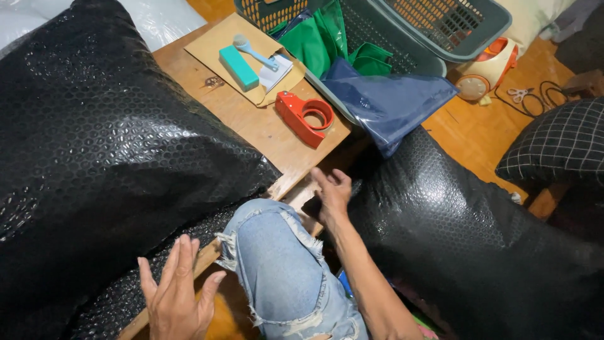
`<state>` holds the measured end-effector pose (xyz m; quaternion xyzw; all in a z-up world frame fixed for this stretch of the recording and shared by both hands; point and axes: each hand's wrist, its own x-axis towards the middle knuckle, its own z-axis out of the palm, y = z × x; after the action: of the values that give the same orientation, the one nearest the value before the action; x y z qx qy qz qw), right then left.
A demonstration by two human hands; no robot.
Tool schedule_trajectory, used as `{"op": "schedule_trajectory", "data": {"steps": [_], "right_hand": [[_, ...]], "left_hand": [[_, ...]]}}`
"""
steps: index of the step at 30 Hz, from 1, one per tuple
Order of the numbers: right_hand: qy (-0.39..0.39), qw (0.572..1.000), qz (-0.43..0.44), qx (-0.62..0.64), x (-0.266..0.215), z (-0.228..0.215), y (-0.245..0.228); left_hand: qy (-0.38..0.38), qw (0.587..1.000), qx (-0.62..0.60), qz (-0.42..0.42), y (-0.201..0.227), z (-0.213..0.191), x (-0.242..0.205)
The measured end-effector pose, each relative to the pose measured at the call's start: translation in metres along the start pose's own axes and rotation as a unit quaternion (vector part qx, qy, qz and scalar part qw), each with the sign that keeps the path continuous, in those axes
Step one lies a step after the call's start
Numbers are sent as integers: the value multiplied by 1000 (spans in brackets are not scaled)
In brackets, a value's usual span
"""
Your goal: Sealing a large black bubble wrap bag using tape and a hand tool in a workshop.
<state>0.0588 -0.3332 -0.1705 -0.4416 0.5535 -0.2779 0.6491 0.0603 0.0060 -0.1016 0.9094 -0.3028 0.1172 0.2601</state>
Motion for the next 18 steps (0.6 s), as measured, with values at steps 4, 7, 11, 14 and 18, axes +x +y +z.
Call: {"op": "schedule_trajectory", "data": {"steps": [4, 7, 11, 14, 18], "right_hand": [[51, 973, -225, -29, 16, -18, -12], [-34, 879, -461, -117, 5, 5, -59], [-132, 691, -620, -348, 37, 62, -82], [6, 457, -651, -606, 97, 89, -50], [-152, 682, -454, -553, 35, 73, -107]], "left_hand": [[3, 1000, -13, -21, 0, -2, 0], [62, 997, -44, 6, 5, -2, 4], [169, 978, -91, 78, 6, -1, 8], [124, 986, -101, -53, 19, -11, 7], [54, 903, -355, -236, 30, -24, 15]]}}
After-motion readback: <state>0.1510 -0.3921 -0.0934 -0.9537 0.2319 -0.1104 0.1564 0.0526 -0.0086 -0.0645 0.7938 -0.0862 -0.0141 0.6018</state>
